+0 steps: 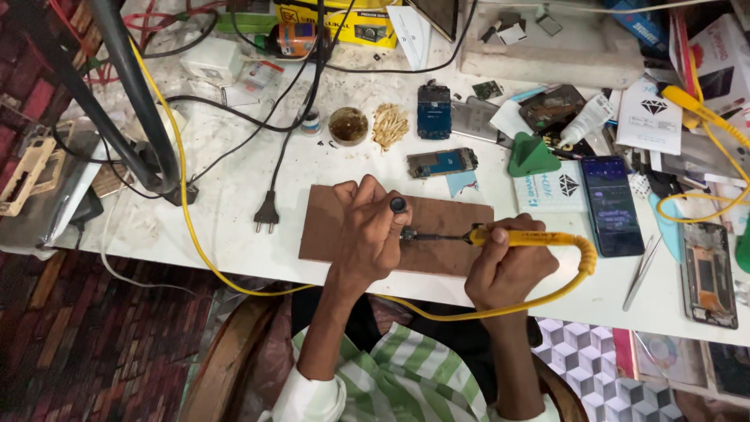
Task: The person uses a soldering iron and a desoldering pump to work on a small electronic component placed on a wooden board. They repeatedly apply heat and remove solder from the component while seated at a cluttered workbench.
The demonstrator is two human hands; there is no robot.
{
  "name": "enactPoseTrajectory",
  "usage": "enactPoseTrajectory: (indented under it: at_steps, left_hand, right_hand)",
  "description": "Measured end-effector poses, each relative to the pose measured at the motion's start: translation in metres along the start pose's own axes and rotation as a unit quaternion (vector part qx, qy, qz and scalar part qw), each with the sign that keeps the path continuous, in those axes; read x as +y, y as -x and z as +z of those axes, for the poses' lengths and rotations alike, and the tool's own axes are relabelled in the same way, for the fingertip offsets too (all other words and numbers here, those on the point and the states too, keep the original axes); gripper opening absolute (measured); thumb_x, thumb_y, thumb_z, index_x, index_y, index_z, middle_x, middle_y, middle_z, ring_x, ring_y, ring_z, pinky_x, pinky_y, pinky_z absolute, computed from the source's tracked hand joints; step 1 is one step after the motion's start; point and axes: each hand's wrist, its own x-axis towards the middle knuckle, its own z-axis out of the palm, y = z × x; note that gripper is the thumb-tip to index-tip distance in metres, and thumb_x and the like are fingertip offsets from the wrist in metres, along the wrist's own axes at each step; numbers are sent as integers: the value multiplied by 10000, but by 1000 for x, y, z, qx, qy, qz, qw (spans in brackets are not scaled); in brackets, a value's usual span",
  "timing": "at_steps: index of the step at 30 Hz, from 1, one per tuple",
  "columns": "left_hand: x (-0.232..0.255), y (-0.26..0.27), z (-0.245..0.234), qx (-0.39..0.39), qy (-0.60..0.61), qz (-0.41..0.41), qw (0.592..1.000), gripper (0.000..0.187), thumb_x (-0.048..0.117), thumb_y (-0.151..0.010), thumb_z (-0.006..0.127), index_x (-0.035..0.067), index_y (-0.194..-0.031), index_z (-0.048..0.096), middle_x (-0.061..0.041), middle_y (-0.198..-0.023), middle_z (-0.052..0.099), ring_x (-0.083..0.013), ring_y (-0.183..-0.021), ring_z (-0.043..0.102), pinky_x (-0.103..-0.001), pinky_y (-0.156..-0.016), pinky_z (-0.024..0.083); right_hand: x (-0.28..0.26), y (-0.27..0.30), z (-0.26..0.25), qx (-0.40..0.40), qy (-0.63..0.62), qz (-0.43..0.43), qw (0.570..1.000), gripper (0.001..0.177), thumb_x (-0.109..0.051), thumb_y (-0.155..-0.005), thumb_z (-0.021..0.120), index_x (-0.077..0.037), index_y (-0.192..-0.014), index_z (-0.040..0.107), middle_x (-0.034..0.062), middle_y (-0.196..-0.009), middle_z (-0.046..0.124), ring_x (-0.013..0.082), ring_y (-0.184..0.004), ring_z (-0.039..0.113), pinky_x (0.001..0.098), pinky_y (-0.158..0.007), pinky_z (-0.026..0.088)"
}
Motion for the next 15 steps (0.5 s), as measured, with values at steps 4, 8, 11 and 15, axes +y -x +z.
enactPoseTrajectory:
  at_steps: [4, 8, 11, 15]
  left_hand:
    - [-3, -2, 3, 13, -4, 28, 1000, 228, 150, -1026, 462, 93, -814, 523, -13, -779, 599, -225, -808, 489, -435, -880, 257]
    - [-3, -1, 3, 8, -2, 10, 1000, 241, 148, -1021, 463, 92, -798, 535, -11, -742, 580, -212, -771, 465, -428, -874, 261]
    - [-4, 0, 3, 8, -8, 11, 1000, 248, 148, -1029, 461, 92, -801, 540, -11, -741, 579, -215, -773, 466, -428, -872, 258]
    - [-4, 4, 2, 8, 4, 14, 1000, 246, 146, -1040, 463, 95, -815, 547, 2, -747, 594, -215, -765, 468, -431, -877, 258]
  right_hand:
    - [-3, 5, -1, 26, 3, -25, 999, 189, -134, -1032, 488, 10, -999, 606, 146, -872, 635, 302, -712, 620, 408, -653, 474]
    - [-11, 3, -2, -8, -15, -12, 1000, 145, -96, -1012, 511, -5, -994, 622, 132, -858, 630, 284, -686, 628, 394, -625, 477]
    - [-19, 0, -2, 3, 3, -4, 1000, 110, -83, -1018, 580, -33, -932, 626, 103, -780, 634, 264, -614, 619, 382, -586, 476]
    - [-26, -6, -3, 35, 151, -136, 978, 86, -21, -973, 678, 30, -921, 632, 150, -680, 580, 330, -543, 543, 430, -504, 380]
